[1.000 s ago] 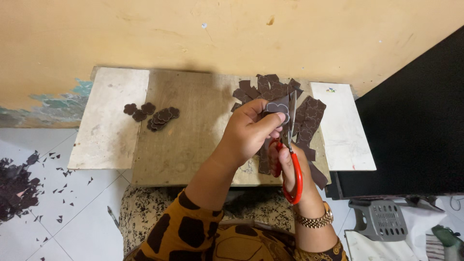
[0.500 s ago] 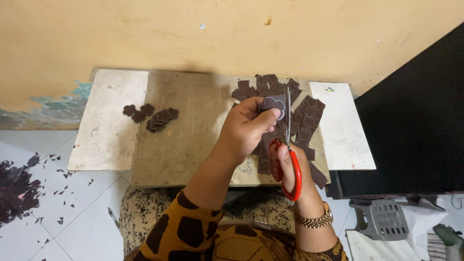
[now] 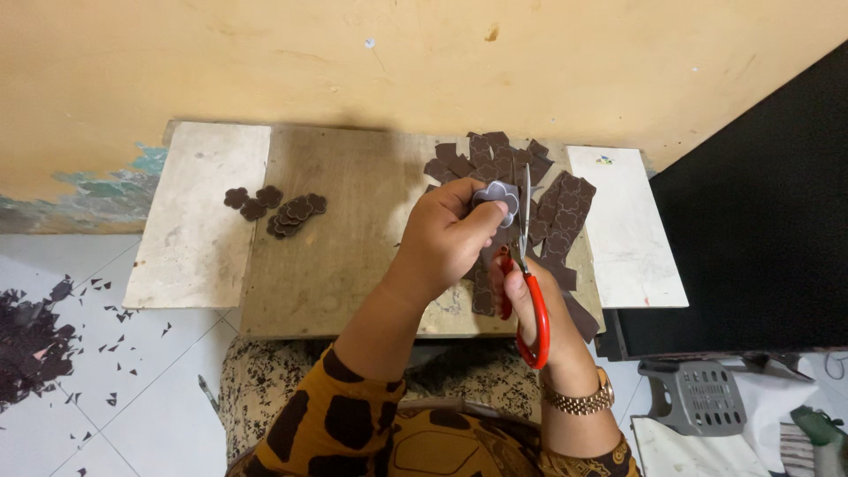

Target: The person cuts flower-shaped pieces from dark brown leather or fabric using red-handled scissors, following white drawn outlines on the material. They rotate the material while cutting around each shape, place finished cutouts in a pile on the cutting board, and drop scraps aside, continuing piece after piece.

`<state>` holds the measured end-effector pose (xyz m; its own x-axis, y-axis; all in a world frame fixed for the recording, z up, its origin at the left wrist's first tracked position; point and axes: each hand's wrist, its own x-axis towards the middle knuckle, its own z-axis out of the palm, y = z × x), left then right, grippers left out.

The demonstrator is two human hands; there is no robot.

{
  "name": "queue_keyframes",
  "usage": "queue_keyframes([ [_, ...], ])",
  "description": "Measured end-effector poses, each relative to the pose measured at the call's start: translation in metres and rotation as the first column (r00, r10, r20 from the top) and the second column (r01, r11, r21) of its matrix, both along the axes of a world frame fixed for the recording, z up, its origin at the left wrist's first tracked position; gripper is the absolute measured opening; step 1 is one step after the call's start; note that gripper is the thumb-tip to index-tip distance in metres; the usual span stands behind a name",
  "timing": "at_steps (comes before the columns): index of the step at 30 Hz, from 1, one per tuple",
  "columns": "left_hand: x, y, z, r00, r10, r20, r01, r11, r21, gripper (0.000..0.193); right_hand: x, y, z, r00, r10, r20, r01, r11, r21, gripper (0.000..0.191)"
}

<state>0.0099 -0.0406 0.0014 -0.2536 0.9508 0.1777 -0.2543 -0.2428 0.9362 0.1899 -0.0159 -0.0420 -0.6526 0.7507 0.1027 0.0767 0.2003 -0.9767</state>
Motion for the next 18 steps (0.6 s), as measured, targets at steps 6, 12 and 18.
queue_keyframes([
  [6,0.0002,-0.0004,0.0019,0.999,0.02,-0.025,-0.021,0.999,-0.04,0.014,0.0008,0.0001,0.0012,1.0,-0.005,0.027,0.003,0.999,0.048,0.067],
  [12,-0.0018,-0.0016,0.0016,1.0,0.015,-0.003,-0.015,1.0,-0.013,0.013,0.0036,0.0002,-0.0002,1.0,-0.02,0.001,0.02,0.997,-0.072,0.059],
  [18,-0.005,-0.0025,-0.0006,0.999,0.015,-0.032,-0.015,1.0,0.012,0.014,0.0027,0.0007,-0.0036,0.999,-0.05,0.013,0.05,0.998,-0.039,0.058],
])
